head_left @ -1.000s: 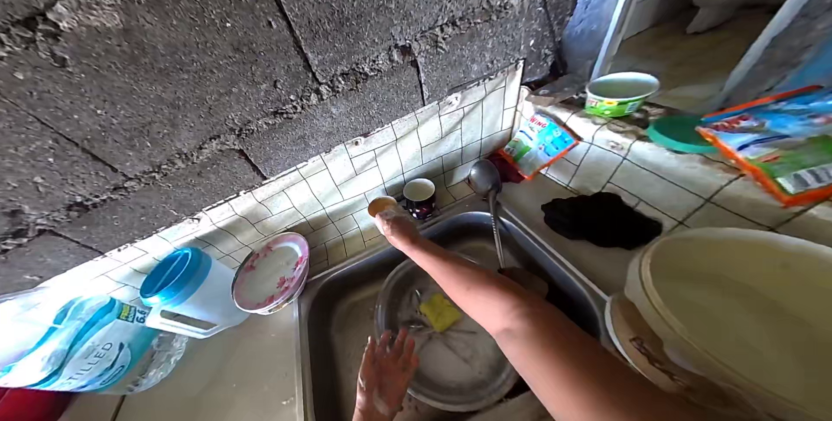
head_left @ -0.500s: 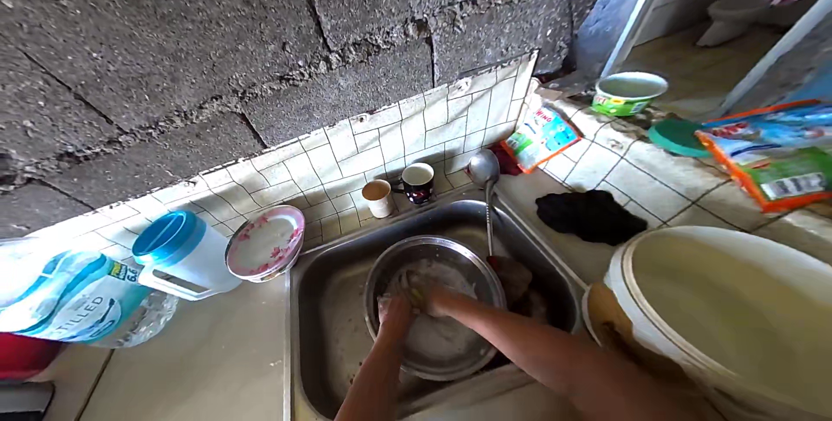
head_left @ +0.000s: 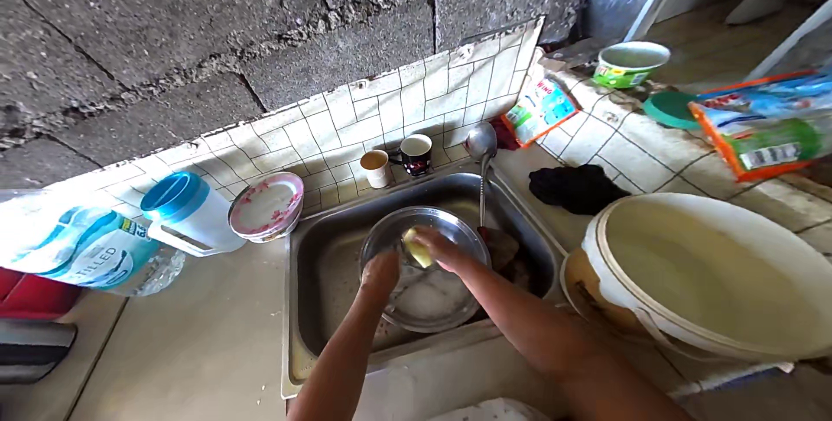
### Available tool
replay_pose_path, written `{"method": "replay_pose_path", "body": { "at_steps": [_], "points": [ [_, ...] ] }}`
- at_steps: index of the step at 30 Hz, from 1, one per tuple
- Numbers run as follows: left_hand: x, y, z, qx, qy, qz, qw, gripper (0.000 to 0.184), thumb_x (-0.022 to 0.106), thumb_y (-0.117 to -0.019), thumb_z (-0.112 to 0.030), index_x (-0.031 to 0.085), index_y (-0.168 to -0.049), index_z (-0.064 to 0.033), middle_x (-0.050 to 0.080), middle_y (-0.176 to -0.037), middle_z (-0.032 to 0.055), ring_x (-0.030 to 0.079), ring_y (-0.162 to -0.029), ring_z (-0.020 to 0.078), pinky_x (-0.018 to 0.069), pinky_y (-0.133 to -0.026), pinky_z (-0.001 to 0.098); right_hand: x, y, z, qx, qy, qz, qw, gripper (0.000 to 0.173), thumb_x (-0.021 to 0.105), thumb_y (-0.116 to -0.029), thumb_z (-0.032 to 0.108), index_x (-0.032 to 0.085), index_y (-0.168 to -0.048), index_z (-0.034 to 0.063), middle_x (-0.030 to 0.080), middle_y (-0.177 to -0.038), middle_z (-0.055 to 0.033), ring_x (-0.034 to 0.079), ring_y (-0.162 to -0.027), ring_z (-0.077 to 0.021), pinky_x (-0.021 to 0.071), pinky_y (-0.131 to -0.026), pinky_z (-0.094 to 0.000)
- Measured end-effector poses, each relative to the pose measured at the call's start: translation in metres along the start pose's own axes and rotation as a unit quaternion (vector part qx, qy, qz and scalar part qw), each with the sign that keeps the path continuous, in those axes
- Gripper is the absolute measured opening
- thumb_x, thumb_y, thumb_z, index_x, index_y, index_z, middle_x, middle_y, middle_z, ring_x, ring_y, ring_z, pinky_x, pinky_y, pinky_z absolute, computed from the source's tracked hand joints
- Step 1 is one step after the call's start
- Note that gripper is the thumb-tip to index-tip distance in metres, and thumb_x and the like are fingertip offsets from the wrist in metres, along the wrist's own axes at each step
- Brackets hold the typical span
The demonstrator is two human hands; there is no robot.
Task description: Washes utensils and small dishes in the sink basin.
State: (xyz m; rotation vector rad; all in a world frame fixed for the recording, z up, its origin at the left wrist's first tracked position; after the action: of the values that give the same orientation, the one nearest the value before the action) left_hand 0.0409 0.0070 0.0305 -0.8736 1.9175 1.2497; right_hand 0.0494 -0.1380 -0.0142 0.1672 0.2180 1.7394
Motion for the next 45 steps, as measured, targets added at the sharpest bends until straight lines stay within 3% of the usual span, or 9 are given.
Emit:
{"method": "replay_pose_path", "body": {
  "at_steps": [9,15,22,27,31,35,37,40,45],
  "points": [
    [-0.027,0.026,0.008,0.082,0.253,-0.217,0.939,0.027,0.060,-0.1026,-0.016,0.070,-0.114,0.0054,0.072,-0.109,0.0197,0.070,-0.104,0.0261,0.0512,-0.099,0.0431,0.022,0.035,0.041,0.012,0.215,0.104,0.971,0.043,0.048,-0.1102,0.024,0.051,-0.141,-0.0055,0.062,-0.127,-0.0259,0.063,-0.110,-0.0286,0.0486,-0.100,-0.0431],
    [-0.031,0.016,0.025,0.080,0.378,-0.278,0.880,0.023,0.064,-0.1015,-0.016,0.070,-0.106,0.0050,0.070,-0.091,0.0151,0.065,-0.081,0.0198,0.0533,-0.083,0.0402,0.002,0.050,0.032,0.085,0.202,0.072,0.973,0.042,0.052,-0.1085,0.032,0.054,-0.134,-0.0013,0.061,-0.098,-0.0121,0.056,-0.070,-0.0131,0.0500,-0.065,-0.0292],
    [0.008,0.013,-0.026,0.001,0.675,-0.136,0.725,0.038,0.033,-0.1137,-0.023,0.060,-0.113,0.0033,0.069,-0.090,0.0081,0.064,-0.073,0.0123,0.0536,-0.068,0.0289,0.031,0.060,0.020,0.036,-0.018,0.019,0.999,0.023,0.047,-0.1086,0.020,0.056,-0.115,-0.0007,0.061,-0.075,-0.0029,0.059,-0.057,-0.0091,0.0534,-0.055,-0.0245],
    [0.013,0.011,0.005,-0.096,0.778,-0.203,0.586,0.028,0.033,-0.1136,-0.021,0.050,-0.104,-0.0019,0.047,-0.066,0.0017,0.053,-0.053,0.0130,0.0550,-0.057,0.0304,0.014,0.076,0.015,0.075,0.150,0.152,0.974,0.056,0.043,-0.1078,0.006,0.024,-0.160,0.0074,0.066,-0.103,-0.0150,0.067,-0.078,-0.0181,0.0577,-0.076,-0.0347],
    [0.027,0.021,0.003,-0.071,0.675,-0.066,0.732,0.027,0.036,-0.1122,-0.019,0.056,-0.116,-0.0009,0.043,-0.067,-0.0034,0.041,-0.048,0.0060,0.0412,-0.047,0.0205,-0.004,0.069,0.039,-0.073,0.176,-0.023,0.981,0.035,0.059,-0.1026,0.012,0.060,-0.132,-0.0070,0.070,-0.116,-0.0196,0.068,-0.104,-0.0210,0.0537,-0.096,-0.0355],
    [0.029,0.042,-0.027,0.010,0.517,0.034,0.855,0.015,0.040,-0.1087,-0.009,0.053,-0.110,-0.0010,0.045,-0.068,-0.0031,0.040,-0.049,0.0051,0.0383,-0.047,0.0204,0.014,0.046,0.046,-0.243,0.304,-0.053,0.920,0.036,0.064,-0.0973,0.013,0.065,-0.123,-0.0123,0.065,-0.131,-0.0282,0.059,-0.129,-0.0372,0.0403,-0.116,-0.0454],
    [0.028,0.050,-0.036,0.027,0.404,-0.012,0.914,0.014,0.047,-0.1072,-0.008,0.057,-0.109,0.0019,0.050,-0.077,0.0035,0.046,-0.058,0.0107,0.0421,-0.055,0.0274,0.027,0.046,0.051,-0.218,0.395,-0.068,0.890,0.040,0.063,-0.0972,0.023,0.070,-0.115,-0.0113,0.070,-0.117,-0.0297,0.064,-0.119,-0.0439,0.0432,-0.109,-0.0553],
    [0.030,0.063,-0.045,0.085,0.296,-0.072,0.949,0.032,0.040,-0.1079,-0.004,0.059,-0.128,0.0102,0.065,-0.121,0.0264,0.064,-0.111,0.0330,0.0485,-0.102,0.0474,0.030,0.037,0.059,-0.090,0.436,-0.092,0.891,0.046,0.053,-0.1052,0.036,0.070,-0.123,-0.0031,0.071,-0.122,-0.0249,0.065,-0.120,-0.0401,0.0454,-0.105,-0.0579],
    [0.032,0.062,-0.042,0.045,0.269,-0.050,0.961,0.032,0.035,-0.1091,-0.004,0.058,-0.127,0.0100,0.063,-0.115,0.0257,0.063,-0.104,0.0328,0.0486,-0.098,0.0461,0.021,0.006,0.034,-0.038,0.207,-0.256,0.943,0.040,0.050,-0.1088,0.026,0.066,-0.126,-0.0072,0.068,-0.123,-0.0265,0.065,-0.118,-0.0369,0.0468,-0.108,-0.0497]
  ]
}}
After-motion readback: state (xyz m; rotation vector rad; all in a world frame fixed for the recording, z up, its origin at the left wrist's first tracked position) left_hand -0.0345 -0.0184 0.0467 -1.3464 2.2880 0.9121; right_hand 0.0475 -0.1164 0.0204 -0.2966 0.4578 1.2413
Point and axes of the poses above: each hand's wrist, its own y-axis away from the middle knuckle, its own x-axis out of the palm, z = x × y, the point moved 3 cm from there along -y, towards the middle knuckle
